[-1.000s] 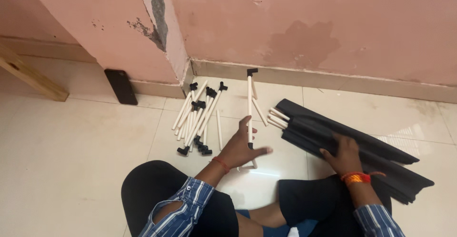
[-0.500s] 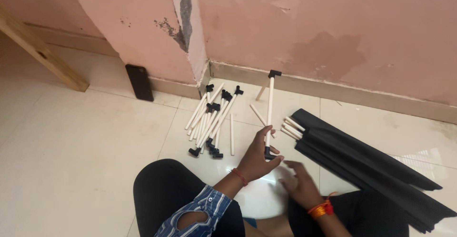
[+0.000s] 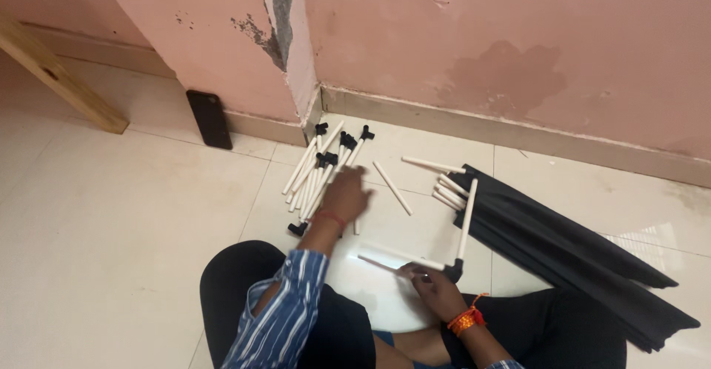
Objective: The person sits on the floor and assembles a small furniture frame using white plastic rods and black connectors. They connect the rods into a rectangular frame and then attach a black fabric panel to the structure.
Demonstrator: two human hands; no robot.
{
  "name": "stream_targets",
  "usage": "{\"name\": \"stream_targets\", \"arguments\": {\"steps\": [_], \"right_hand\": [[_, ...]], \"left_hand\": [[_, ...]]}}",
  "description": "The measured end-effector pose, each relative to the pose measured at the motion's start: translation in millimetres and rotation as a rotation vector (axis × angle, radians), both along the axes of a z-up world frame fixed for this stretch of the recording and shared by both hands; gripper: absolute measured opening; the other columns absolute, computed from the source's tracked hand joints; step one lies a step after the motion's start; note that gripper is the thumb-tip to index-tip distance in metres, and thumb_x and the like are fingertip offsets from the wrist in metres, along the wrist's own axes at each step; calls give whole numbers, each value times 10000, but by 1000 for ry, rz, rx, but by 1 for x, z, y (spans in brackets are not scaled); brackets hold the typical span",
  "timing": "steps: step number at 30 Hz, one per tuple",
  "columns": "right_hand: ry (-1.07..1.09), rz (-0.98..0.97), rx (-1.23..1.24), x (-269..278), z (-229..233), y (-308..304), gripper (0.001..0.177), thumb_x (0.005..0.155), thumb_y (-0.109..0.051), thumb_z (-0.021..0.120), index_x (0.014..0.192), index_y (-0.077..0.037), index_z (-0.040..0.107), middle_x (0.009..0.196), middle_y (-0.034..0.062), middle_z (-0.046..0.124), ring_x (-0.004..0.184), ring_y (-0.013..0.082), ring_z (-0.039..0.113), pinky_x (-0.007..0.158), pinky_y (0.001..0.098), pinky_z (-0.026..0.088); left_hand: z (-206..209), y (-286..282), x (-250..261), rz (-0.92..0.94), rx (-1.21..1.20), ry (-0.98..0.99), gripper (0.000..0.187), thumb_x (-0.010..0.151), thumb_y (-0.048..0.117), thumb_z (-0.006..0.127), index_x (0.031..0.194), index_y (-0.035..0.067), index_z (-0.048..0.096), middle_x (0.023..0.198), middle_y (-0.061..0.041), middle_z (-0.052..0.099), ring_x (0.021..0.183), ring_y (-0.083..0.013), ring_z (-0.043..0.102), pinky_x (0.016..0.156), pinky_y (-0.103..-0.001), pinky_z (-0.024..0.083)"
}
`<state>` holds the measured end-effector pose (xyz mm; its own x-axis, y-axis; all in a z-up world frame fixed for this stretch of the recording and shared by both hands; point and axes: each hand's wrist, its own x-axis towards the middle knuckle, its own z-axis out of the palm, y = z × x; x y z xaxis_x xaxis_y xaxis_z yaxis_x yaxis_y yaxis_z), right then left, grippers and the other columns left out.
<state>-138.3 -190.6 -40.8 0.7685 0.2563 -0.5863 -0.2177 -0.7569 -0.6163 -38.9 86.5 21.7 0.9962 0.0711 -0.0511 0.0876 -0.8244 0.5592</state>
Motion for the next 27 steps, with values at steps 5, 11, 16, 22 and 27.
{"name": "stream_targets", "arguments": {"steps": [5,11,16,22,27], "right_hand": [[-153,6,548,3,7,3,327,906,-190,665,1218,-112,602,1064,85,784,1054,195,755,932,373,602],[-199,129,252,3,-20,-8,317,910,-234,671,1202,-112,684,1033,71,806,1012,185,763,936,344,573],[-149,207,70,7,-42,-16,254,953,-289,637,1061,-108,779,973,76,802,929,189,773,899,348,599],[56,-211,486,17,-32,-19,382,956,-353,578,1136,-44,712,913,113,783,808,235,763,724,383,617],[373,-382,963,21,-5,-37,780,896,-664,369,1277,-31,617,870,112,763,707,197,761,610,305,623]], "left_hand": [[-39,35,0,290,330,205,418,885,134,676,1291,84,589,1338,-182,542,1229,-360,571,955,-533,518],[-58,31,4,342,280,199,349,911,147,653,1246,50,637,1280,-190,629,1107,-366,682,862,-481,592],[-42,33,4,353,-25,325,229,895,151,672,1100,53,704,1219,-203,700,1108,-352,684,930,-423,566],[-19,5,-11,8,-262,-104,179,840,80,742,1014,109,709,1109,-121,706,1044,-325,684,930,-404,547],[0,-30,-23,-248,-54,-344,216,803,-34,679,941,133,684,1052,-70,682,990,-294,677,822,-475,511]]}}
